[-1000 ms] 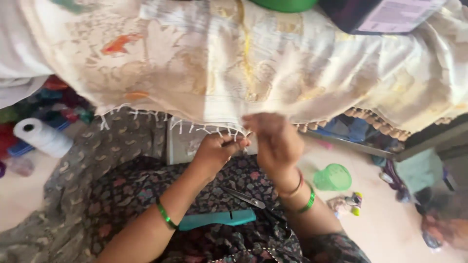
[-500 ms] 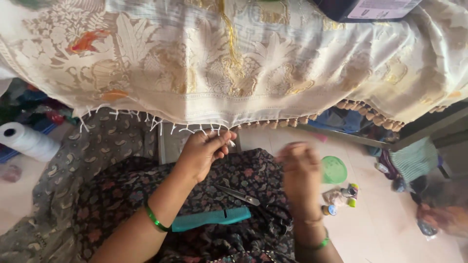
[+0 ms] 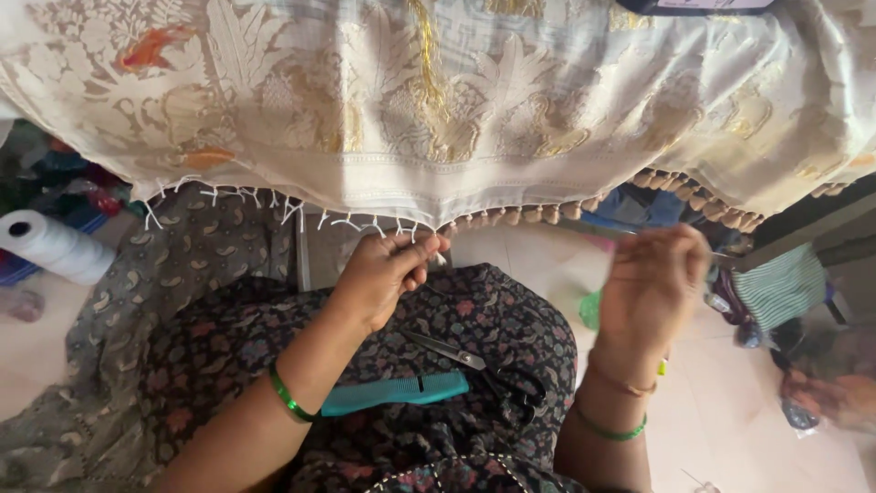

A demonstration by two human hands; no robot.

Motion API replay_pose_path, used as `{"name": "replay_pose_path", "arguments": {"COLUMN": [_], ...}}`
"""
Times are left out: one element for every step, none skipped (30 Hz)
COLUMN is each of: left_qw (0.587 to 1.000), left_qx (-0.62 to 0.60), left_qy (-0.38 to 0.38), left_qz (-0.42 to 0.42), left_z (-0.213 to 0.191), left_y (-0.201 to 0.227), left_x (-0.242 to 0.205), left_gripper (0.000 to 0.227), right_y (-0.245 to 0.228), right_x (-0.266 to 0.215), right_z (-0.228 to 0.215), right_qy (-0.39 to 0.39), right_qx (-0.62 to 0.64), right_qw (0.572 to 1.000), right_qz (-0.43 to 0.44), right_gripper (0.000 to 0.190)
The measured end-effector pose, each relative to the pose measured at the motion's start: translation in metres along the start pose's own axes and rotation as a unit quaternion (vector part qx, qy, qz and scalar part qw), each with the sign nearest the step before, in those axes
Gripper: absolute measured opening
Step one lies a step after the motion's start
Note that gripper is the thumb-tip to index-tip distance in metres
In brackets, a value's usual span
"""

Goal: Knotting and trimming the fringe tassels on a decorative textile.

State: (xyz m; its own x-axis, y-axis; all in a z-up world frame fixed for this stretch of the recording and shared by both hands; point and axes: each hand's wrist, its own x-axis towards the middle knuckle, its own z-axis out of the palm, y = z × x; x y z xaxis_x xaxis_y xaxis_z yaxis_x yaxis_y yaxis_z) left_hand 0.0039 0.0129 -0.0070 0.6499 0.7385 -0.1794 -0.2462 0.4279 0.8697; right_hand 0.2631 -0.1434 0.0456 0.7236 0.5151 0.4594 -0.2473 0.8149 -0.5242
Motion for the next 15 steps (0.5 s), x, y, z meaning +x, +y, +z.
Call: {"name": "replay_pose_path", "arguments": {"left_qw": [1.0,1.0,1.0,1.0,1.0,0.999,1.0,1.0,1.0,1.0,0.998,0.998,0.998,0.997,0.997], "left_qx": [0.009,0.018,0.018,0.019,0.021,0.018,0.006,-0.006,-0.008,-0.025,-0.041,-0.044,-0.053,-0.063,-0.066], "left_qy": [-0.002,-0.006,-0.006,0.002,0.011,0.016,0.006,0.002,0.014,-0.01,-0.034,-0.026,-0.028,-0.037,-0.034], "left_qz": [0.007,0.013,0.01,-0.004,-0.017,-0.02,-0.007,0.006,0.003,0.014,0.025,0.025,0.025,0.025,0.025], "left_z": [0.0,0.001,0.004,0.007,0.01,0.013,0.015,0.013,0.012,0.01,0.008,0.006,0.005,0.007,0.007], "left_y": [0.0,-0.001,0.003,0.006,0.01,0.009,0.008,0.008,0.005,0.002,-0.001,-0.002,-0.003,-0.005,-0.001], "left_x": [0.0,0.0,-0.001,-0.003,-0.006,-0.005,-0.004,-0.006,-0.005,-0.004,-0.003,-0.002,-0.002,0.002,-0.003], "left_gripper": [0.027,0.027,0.027,0.027,0.028,0.028,0.028,0.028,0.028,0.028,0.029,0.029,0.028,0.027,0.027], "right_y": [0.008,0.015,0.025,0.035,0.046,0.047,0.049,0.053,0.052,0.052,0.051,0.054,0.057,0.058,0.061], "right_x": [-0.008,-0.016,-0.025,-0.034,-0.043,-0.051,-0.06,-0.071,-0.076,-0.081,-0.085,-0.088,-0.091,-0.092,-0.095], "right_z": [0.012,0.023,0.028,0.033,0.038,0.049,0.061,0.074,0.085,0.096,0.107,0.107,0.106,0.104,0.103], "right_qy": [-0.027,-0.053,-0.051,-0.099,-0.146,-0.147,-0.147,-0.15,-0.153,-0.144,-0.137,-0.141,-0.155,-0.166,-0.169], "right_qx": [-0.034,-0.069,-0.071,-0.102,-0.131,-0.131,-0.186,-0.235,-0.231,-0.267,-0.303,-0.301,-0.3,-0.301,-0.302], "right_qw": [0.998,0.994,0.994,0.986,0.974,0.973,0.958,0.936,0.934,0.922,0.908,0.906,0.907,0.908,0.906], "right_qz": [0.033,0.066,0.067,0.089,0.112,0.119,0.164,0.213,0.224,0.24,0.256,0.263,0.254,0.24,0.243], "right_gripper": [0.011,0.018,0.018,0.017,0.017,0.017,0.02,0.025,0.025,0.029,0.035,0.035,0.034,0.034,0.034]}}
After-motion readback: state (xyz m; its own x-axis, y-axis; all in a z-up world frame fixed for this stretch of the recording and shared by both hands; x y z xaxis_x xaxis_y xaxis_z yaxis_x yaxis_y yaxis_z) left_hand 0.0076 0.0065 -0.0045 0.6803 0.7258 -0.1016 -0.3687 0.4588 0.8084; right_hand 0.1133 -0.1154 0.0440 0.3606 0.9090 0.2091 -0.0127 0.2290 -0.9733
